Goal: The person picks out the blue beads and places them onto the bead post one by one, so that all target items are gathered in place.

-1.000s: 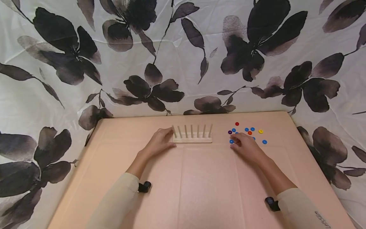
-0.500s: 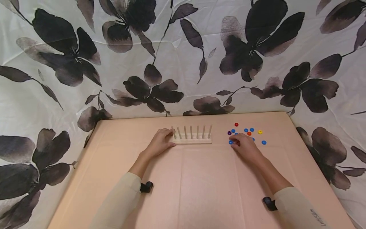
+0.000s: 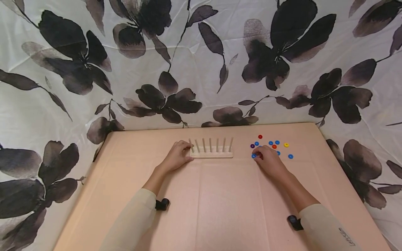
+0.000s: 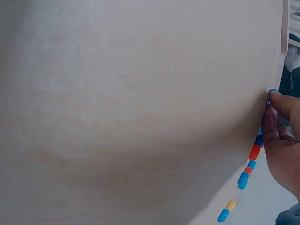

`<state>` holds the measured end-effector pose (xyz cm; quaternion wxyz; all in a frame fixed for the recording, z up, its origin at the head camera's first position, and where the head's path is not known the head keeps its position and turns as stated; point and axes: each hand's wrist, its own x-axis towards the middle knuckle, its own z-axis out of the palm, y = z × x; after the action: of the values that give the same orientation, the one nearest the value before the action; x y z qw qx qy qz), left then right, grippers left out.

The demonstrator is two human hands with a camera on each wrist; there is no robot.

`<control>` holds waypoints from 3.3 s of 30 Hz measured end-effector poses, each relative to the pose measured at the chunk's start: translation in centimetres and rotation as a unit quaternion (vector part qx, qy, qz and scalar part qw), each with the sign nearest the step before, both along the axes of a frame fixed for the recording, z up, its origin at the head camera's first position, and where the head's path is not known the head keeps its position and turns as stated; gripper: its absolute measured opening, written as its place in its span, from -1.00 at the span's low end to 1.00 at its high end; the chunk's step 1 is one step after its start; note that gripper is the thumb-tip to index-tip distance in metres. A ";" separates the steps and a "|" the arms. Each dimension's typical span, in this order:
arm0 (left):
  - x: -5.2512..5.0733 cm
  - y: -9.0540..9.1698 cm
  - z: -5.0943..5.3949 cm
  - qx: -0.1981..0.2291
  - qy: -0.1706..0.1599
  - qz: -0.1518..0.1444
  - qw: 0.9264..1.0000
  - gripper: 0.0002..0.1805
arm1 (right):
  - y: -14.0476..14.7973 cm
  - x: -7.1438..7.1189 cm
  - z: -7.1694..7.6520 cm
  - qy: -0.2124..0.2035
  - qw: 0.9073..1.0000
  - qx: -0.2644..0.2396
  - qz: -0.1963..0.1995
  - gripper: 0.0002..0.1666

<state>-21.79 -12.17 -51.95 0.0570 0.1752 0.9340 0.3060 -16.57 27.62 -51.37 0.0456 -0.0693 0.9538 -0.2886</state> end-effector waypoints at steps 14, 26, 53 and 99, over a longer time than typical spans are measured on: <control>0.0 0.0 0.2 0.008 -0.012 0.000 1.000 -0.39 | -0.2 -0.1 0.7 0.019 1.000 -0.015 0.008 -0.76; 0.0 0.0 0.3 0.013 -0.013 -0.002 1.000 -0.41 | -1.5 -1.1 4.2 0.086 0.995 -0.045 0.017 -0.79; -0.3 -0.1 -0.1 0.013 -0.019 -0.007 1.000 -0.39 | -11.8 -4.3 10.0 0.127 0.980 -0.107 0.110 -0.81; -0.4 -0.4 0.0 0.035 -0.001 -0.015 0.999 -0.42 | -20.8 -6.6 9.2 0.109 0.974 -0.001 0.197 -0.85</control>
<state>-22.17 -12.53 -51.93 0.0566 0.1904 0.9198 0.3383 -23.14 6.87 -42.18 -0.0026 -0.2870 0.9205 -0.2652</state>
